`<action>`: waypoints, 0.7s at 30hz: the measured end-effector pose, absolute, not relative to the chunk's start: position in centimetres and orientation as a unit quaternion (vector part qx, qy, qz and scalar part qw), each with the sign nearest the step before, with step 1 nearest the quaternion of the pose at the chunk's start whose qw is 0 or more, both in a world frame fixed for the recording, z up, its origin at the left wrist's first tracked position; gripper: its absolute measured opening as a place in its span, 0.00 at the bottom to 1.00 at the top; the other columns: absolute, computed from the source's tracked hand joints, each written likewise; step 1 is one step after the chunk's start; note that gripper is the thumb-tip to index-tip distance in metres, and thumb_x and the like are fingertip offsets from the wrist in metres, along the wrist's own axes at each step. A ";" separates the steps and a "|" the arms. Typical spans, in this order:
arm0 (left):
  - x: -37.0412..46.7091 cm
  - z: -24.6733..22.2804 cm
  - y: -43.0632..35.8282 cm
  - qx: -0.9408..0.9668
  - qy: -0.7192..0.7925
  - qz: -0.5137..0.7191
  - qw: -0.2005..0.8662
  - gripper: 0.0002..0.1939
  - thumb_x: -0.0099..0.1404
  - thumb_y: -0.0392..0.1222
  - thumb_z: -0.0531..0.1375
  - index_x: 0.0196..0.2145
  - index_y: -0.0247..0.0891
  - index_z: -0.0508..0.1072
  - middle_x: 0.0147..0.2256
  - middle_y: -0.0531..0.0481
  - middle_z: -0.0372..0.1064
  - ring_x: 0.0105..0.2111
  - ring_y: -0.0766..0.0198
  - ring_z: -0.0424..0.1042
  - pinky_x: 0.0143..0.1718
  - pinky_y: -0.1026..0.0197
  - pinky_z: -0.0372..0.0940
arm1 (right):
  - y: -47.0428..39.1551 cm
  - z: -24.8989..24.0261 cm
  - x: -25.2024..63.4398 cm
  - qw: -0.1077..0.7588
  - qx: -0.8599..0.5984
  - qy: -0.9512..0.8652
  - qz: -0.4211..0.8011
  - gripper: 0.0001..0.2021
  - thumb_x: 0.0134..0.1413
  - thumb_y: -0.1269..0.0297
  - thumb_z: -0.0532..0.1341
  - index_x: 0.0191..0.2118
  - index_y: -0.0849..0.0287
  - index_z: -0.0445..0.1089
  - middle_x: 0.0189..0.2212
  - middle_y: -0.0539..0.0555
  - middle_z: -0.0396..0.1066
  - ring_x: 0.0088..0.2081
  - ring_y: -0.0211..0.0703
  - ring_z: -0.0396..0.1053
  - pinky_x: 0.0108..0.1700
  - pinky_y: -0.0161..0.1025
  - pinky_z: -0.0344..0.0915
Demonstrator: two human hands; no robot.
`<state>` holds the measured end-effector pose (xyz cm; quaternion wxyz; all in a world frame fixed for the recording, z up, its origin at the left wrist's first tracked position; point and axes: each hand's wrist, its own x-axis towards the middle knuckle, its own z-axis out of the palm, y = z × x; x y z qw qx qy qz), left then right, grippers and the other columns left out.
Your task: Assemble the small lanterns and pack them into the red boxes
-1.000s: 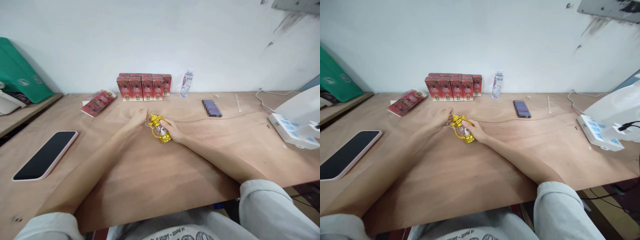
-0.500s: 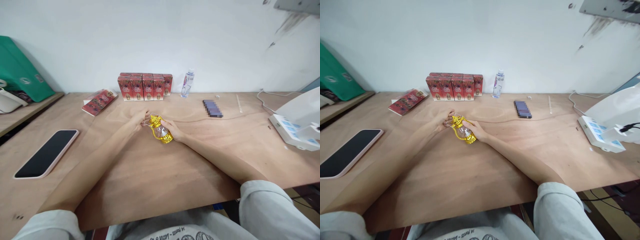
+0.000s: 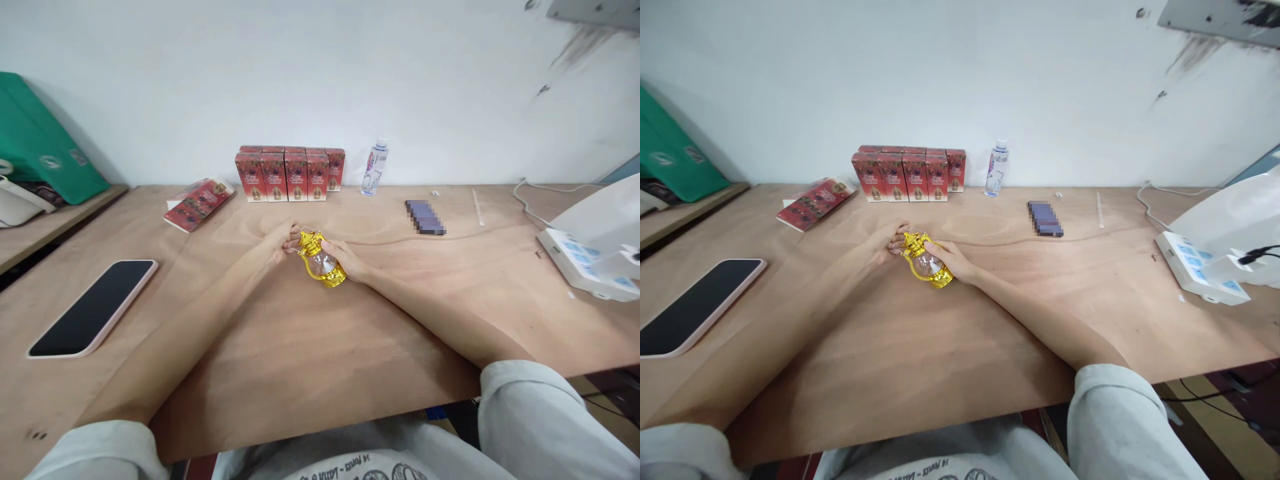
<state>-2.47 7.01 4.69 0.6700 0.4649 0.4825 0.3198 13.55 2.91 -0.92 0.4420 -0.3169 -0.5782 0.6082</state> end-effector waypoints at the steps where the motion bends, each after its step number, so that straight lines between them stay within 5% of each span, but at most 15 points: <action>1: -2.4 4.8 7.0 0.455 0.490 0.327 0.668 0.19 0.61 0.43 0.51 0.19 0.41 0.44 0.09 0.63 0.37 0.08 0.75 0.36 0.10 0.71 0.34 | 3.0 -1.0 13.6 0.437 -0.315 -0.580 0.610 0.26 0.42 0.37 0.64 0.30 0.60 0.72 0.23 0.49 0.70 0.25 0.35 0.64 0.29 0.34 0.61; 21: -2.7 5.6 6.7 0.459 0.512 0.349 0.637 0.19 0.65 0.36 0.47 0.17 0.39 0.48 0.09 0.61 0.40 0.07 0.77 0.38 0.10 0.72 0.34 | 3.1 -0.8 14.0 0.400 -0.287 -0.565 0.662 0.25 0.41 0.40 0.66 0.32 0.60 0.73 0.25 0.50 0.72 0.26 0.36 0.66 0.31 0.34 0.63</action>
